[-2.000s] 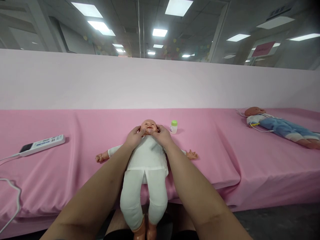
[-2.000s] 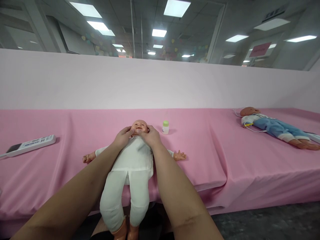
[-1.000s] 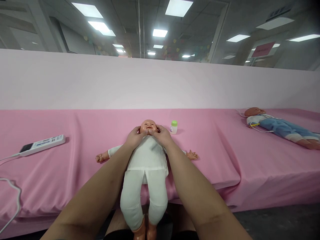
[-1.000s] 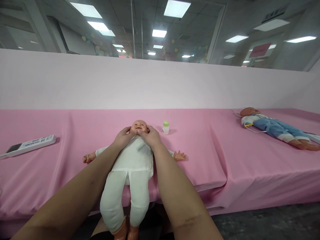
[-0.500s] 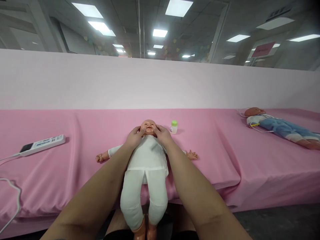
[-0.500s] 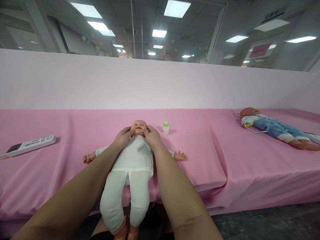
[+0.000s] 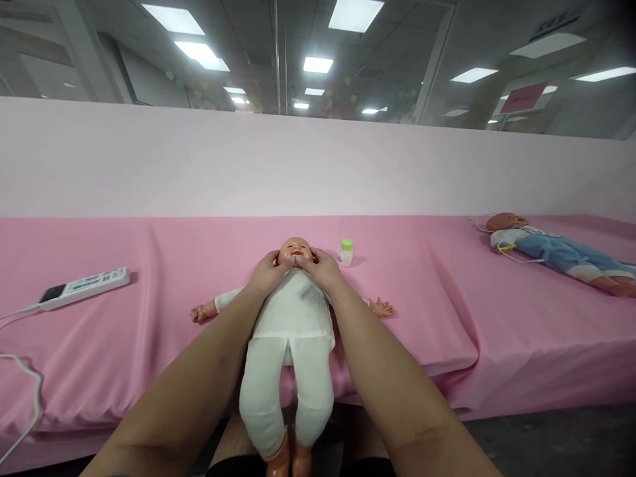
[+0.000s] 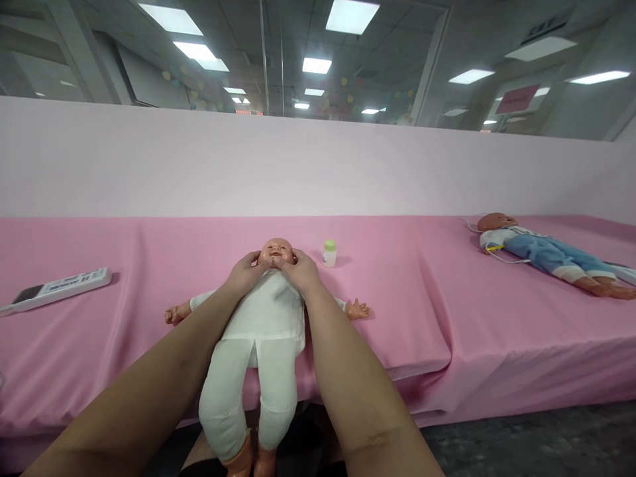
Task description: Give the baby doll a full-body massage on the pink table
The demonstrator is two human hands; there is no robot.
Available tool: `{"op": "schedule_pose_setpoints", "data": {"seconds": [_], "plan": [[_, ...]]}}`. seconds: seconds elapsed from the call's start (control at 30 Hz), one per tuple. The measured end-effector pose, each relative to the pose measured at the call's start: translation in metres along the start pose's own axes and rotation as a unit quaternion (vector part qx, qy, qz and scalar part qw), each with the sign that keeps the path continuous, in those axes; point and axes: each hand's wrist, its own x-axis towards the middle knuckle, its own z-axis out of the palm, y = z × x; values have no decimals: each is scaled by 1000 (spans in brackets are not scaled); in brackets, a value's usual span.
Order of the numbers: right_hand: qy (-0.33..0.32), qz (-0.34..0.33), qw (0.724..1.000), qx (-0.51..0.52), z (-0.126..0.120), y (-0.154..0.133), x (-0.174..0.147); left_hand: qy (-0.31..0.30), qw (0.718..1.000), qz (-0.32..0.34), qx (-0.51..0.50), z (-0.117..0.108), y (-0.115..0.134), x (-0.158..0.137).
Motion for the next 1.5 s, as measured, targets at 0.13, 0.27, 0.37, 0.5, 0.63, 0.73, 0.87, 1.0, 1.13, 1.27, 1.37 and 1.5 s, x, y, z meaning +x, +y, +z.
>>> {"op": "schedule_pose_setpoints", "data": {"seconds": [0.13, 0.27, 0.37, 0.5, 0.63, 0.73, 0.87, 1.0, 1.13, 1.27, 1.37, 1.5], "plan": [[7, -5, 1000, -12, 0, 0, 1, -3, 1000, -3, -6, 1, 0, 0], [5, -9, 1000, -17, -1, 1, 2, 2, 1000, -13, -26, 2, -1, 1], [2, -10, 1000, -10, 0, 2, 4, 2, 999, -6, -42, 3, -4, 3], [9, -5, 1000, 2, 1, 6, 7, 4, 999, 3, -53, 5, -11, 7], [9, -13, 1000, 2, 2, 8, 7, 6, 998, 1, -70, 7, -17, 11], [12, -10, 1000, -1, 2, 7, 7, 8, 997, 2, -73, 8, -19, 12], [8, -4, 1000, 1, 0, 3, 5, 6, 998, 5, -70, 8, -20, 12], [7, -6, 1000, -7, -1, 0, 2, 8, 998, 17, -54, 8, -20, 12], [10, 7, 1000, -1, 0, 1, 1, 6, 999, 6, -41, 6, -17, 9], [1, 15, 1000, 9, 0, 0, 1, 6, 999, 2, -31, 4, -13, 7], [7, 20, 1000, 10, 0, -1, 0, 5, 999, 2, -31, 4, -12, 7], [9, 20, 1000, 5, 0, 0, 1, 5, 999, 1, -37, 5, -14, 8]]}}
